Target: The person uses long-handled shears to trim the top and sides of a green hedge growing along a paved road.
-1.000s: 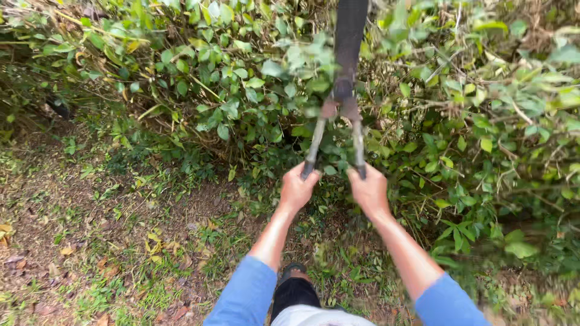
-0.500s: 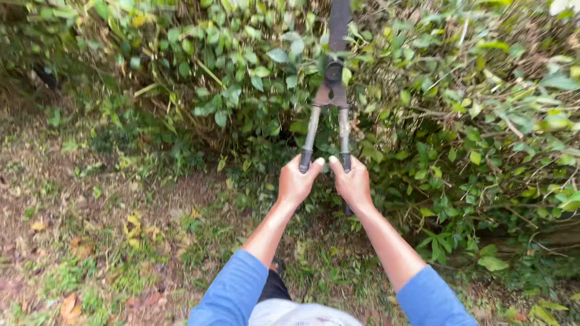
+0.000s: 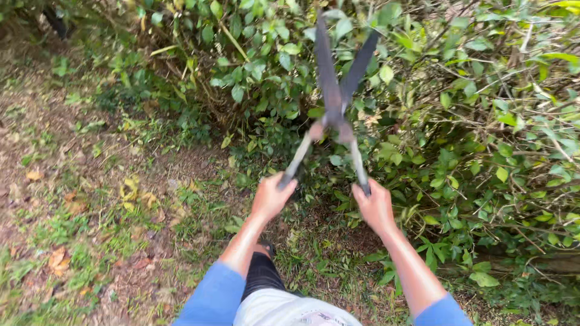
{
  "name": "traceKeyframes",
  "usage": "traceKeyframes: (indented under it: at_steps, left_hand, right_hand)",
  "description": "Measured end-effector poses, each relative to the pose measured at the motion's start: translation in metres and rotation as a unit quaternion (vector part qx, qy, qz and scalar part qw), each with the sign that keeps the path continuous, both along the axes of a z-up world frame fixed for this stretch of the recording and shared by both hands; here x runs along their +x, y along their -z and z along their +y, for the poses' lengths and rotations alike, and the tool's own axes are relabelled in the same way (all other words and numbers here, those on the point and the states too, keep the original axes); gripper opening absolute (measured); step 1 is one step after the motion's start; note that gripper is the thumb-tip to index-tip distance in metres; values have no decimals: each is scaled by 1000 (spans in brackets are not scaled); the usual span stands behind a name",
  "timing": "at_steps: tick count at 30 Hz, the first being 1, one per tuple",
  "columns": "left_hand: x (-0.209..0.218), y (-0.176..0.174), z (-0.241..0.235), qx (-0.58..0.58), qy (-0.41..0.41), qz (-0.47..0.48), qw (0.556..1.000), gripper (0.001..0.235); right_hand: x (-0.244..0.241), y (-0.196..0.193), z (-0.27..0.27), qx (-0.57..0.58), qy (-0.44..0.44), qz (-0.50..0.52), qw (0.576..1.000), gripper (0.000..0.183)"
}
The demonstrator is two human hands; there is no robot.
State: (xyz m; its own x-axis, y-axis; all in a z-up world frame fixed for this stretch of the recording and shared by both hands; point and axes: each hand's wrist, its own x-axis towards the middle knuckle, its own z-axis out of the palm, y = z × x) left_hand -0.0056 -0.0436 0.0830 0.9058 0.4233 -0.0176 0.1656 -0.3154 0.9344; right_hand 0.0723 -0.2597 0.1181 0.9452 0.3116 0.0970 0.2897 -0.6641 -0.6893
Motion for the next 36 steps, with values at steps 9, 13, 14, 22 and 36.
traceKeyframes:
  at_steps: [9, 13, 14, 22, 36]
  left_hand:
    - [-4, -14, -11, -17, -23, -52, 998, 21]
    - [-53, 47, 23, 62, 77, -5, 995, 15]
    - [-64, 67, 28, 82, 116, 12, 990, 14]
    - [-11, 18, -7, 3, 91, 106, 990, 27]
    - [-35, 41, 11, 24, 119, 145, 982, 24]
  right_hand:
    - [0, 33, 17, 159, 30, 17, 987, 33]
    - [-28, 80, -64, 6, 25, 72, 997, 24]
    - [-33, 93, -86, -53, 23, 111, 992, 18]
    - [-23, 37, -35, -7, 53, 160, 986, 24]
    - [-22, 87, -92, -14, 37, 156, 987, 20]
